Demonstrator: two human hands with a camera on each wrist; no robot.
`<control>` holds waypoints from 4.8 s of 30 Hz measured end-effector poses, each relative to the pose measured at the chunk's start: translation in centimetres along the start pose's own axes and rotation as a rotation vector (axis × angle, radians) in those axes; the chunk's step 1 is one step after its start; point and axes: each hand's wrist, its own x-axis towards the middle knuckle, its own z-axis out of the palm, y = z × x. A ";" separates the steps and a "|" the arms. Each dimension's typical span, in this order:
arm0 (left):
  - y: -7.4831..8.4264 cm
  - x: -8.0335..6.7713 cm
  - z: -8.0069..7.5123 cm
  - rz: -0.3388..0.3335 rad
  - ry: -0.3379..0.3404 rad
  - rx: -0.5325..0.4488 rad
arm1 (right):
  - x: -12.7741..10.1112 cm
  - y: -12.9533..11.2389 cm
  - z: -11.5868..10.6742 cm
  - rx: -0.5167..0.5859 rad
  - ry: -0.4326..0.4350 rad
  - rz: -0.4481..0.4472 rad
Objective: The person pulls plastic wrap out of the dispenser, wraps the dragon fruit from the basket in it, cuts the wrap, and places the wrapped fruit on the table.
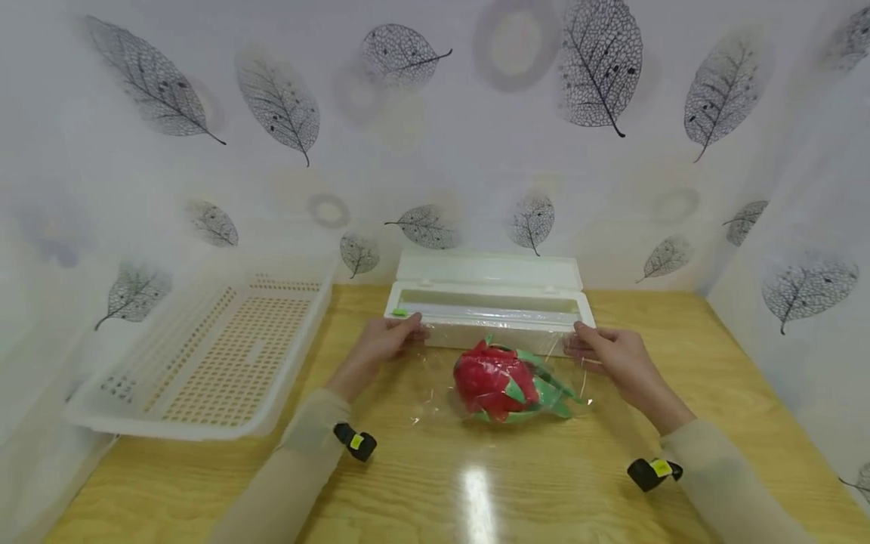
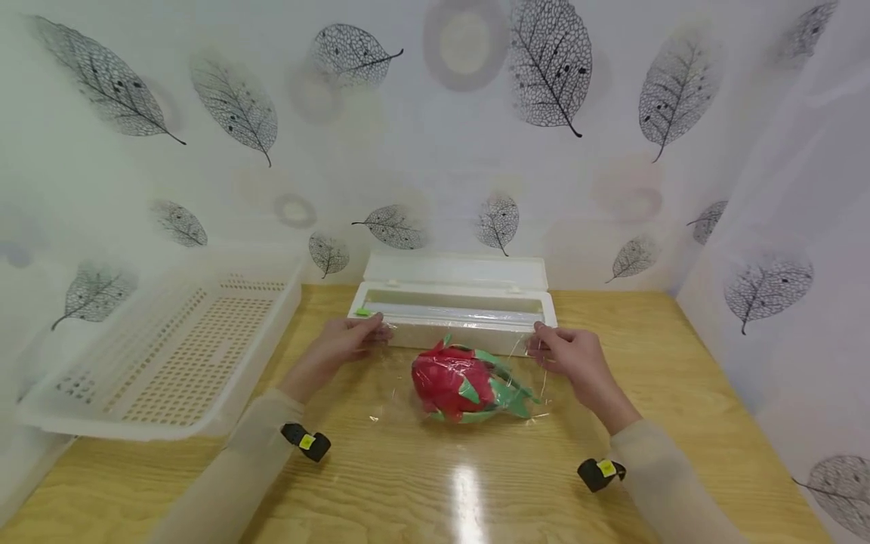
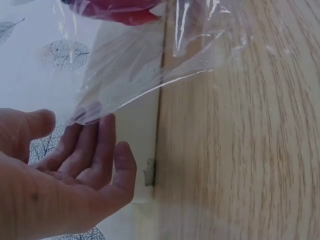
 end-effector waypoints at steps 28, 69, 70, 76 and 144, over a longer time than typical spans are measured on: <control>-2.5 -0.7 -3.2 0.160 -0.467 -0.163 | -1.1 2.8 -1.9 0.519 -0.423 -0.181; -2.9 -8.1 2.3 0.490 -0.516 0.688 | -5.8 3.7 1.2 -0.829 -0.180 -0.698; -3.0 -8.1 2.3 0.480 -0.531 0.675 | -5.7 3.7 1.2 -0.812 -0.189 -0.692; -3.3 -8.0 2.3 0.442 -0.597 0.655 | -5.5 3.9 0.9 -0.717 -0.268 -0.606; -0.4 -2.8 -2.7 0.181 0.242 0.487 | -3.6 -4.2 1.3 -0.864 -0.049 -0.631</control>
